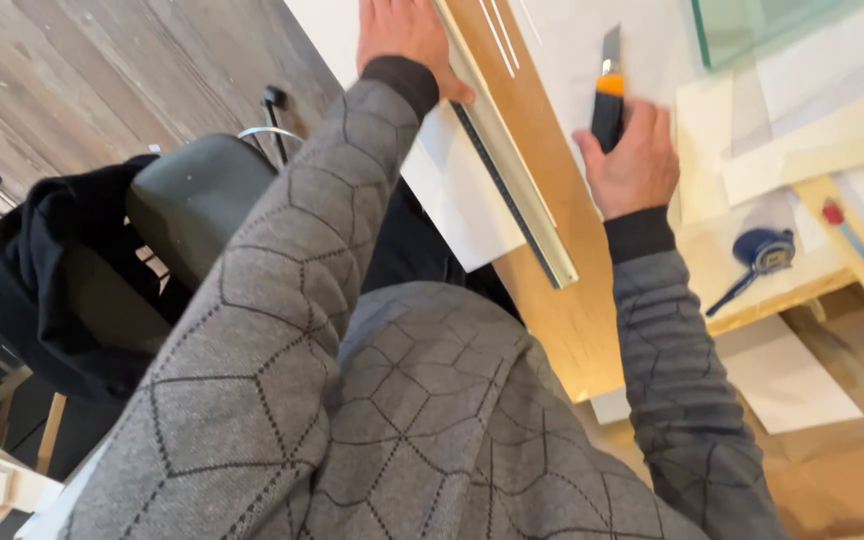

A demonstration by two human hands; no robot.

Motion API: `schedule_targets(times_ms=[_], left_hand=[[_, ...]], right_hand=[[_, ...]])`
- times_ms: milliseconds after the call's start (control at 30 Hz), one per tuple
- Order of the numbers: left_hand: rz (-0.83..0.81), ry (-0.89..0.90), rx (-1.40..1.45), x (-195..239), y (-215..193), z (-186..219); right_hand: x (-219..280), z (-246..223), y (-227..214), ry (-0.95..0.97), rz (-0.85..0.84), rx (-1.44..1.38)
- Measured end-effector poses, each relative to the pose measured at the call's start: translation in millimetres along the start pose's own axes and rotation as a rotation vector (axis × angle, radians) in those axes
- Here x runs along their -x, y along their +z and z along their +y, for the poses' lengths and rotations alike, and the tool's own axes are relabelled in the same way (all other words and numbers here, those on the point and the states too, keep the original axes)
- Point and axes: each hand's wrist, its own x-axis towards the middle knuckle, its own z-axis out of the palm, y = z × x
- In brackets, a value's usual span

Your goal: Measuring and cutting matboard using a straight edge and a utility knife in a framing workshop.

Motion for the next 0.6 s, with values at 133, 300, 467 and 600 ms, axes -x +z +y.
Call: schedule_targets(times_ms=[133,300,467,600], left_hand=[[0.105,-0.047,0.018,9.5,-5.1,2.2],[0.105,-0.072,0.054,7.6,-4.6,6.5],[0.071,-0.075,0.108,14.2,-13.0,9.8],[0.04,-0.086,0.115,16.4,-21.6,11.9]], right_hand=[[3.3,10.6,4.9,0.089,-0.035,-0.014],[-39.4,-28.7,-2.2,0.34,-0.059,-0.366],[-92.2,-94.9,23.0,-0.204,-0.032,-0.541],[-140.8,-122.7,71.9,-0.378,0.003,-0.417]])
